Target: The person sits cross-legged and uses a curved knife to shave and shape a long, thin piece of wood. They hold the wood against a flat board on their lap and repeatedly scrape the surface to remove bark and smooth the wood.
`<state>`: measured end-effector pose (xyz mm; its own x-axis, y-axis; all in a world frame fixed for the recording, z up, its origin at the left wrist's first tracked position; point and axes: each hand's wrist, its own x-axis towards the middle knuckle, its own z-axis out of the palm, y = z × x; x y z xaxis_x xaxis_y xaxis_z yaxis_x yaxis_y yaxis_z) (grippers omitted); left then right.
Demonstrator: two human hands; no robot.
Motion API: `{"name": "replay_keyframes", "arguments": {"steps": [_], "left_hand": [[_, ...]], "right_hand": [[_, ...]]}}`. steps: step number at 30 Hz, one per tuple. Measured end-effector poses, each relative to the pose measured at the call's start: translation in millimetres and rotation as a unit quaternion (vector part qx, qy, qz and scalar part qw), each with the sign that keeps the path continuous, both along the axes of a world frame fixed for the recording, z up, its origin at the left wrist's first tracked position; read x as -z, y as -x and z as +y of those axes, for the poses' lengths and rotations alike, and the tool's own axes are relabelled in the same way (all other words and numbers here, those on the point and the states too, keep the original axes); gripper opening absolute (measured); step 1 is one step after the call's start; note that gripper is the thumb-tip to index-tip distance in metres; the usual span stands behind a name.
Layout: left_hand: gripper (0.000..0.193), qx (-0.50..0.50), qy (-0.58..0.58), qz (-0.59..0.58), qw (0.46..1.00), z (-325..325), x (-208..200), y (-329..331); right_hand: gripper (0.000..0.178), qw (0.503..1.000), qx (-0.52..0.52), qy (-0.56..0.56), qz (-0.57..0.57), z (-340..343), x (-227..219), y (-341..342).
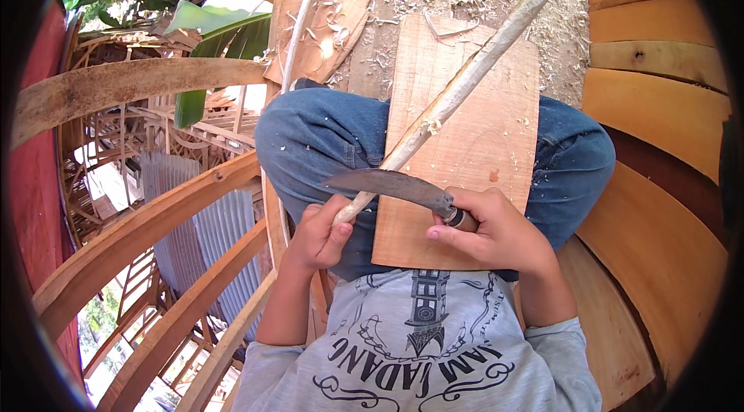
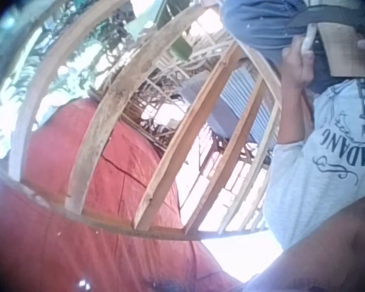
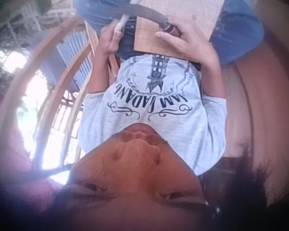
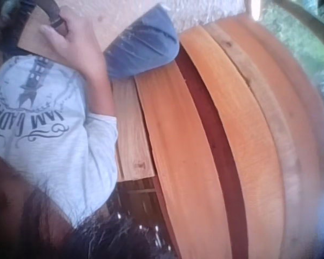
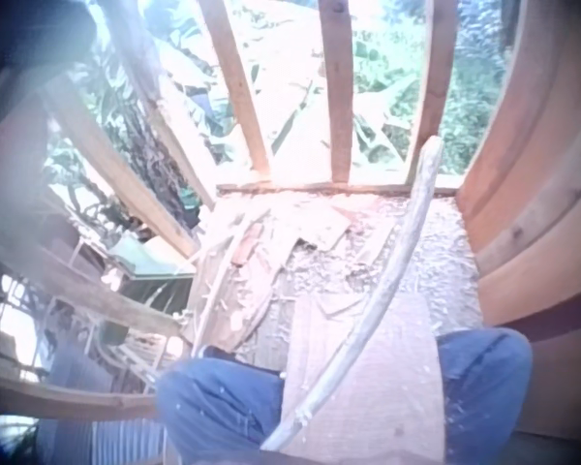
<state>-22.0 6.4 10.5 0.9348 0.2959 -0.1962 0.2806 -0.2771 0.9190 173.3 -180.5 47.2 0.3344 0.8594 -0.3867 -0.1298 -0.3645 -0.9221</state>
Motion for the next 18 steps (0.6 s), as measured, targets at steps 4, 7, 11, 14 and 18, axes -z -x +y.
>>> {"name": "replay_keyframes", "arguments": {"steps": [4, 7, 11, 14, 18], "left_hand": [[0.045, 0.007, 0.006, -0.024, 1.000, 2, 3, -3], [0.038, 0.006, 0.001, -0.041, 0.999, 3, 9, -5], [0.025, 0.006, 0.020, -0.030, 0.999, 4, 4, -4], [0.024, 0.018, 0.015, -0.025, 0.999, 5, 8, -4], [0.024, 0.008, 0.010, -0.035, 0.999, 3, 6, -4]], "right_hand": [[0.014, 0.997, 0.073, 0.012, -0.027, -6, -24, -17], [0.014, 0.996, 0.005, 0.093, 0.003, 4, -28, -5], [0.015, 0.992, 0.109, -0.004, -0.061, -1, -19, -2], [0.015, 0.998, 0.004, 0.033, -0.050, -1, -16, 0], [0.015, 0.997, 0.053, 0.007, -0.063, 0, -19, 3]]}}
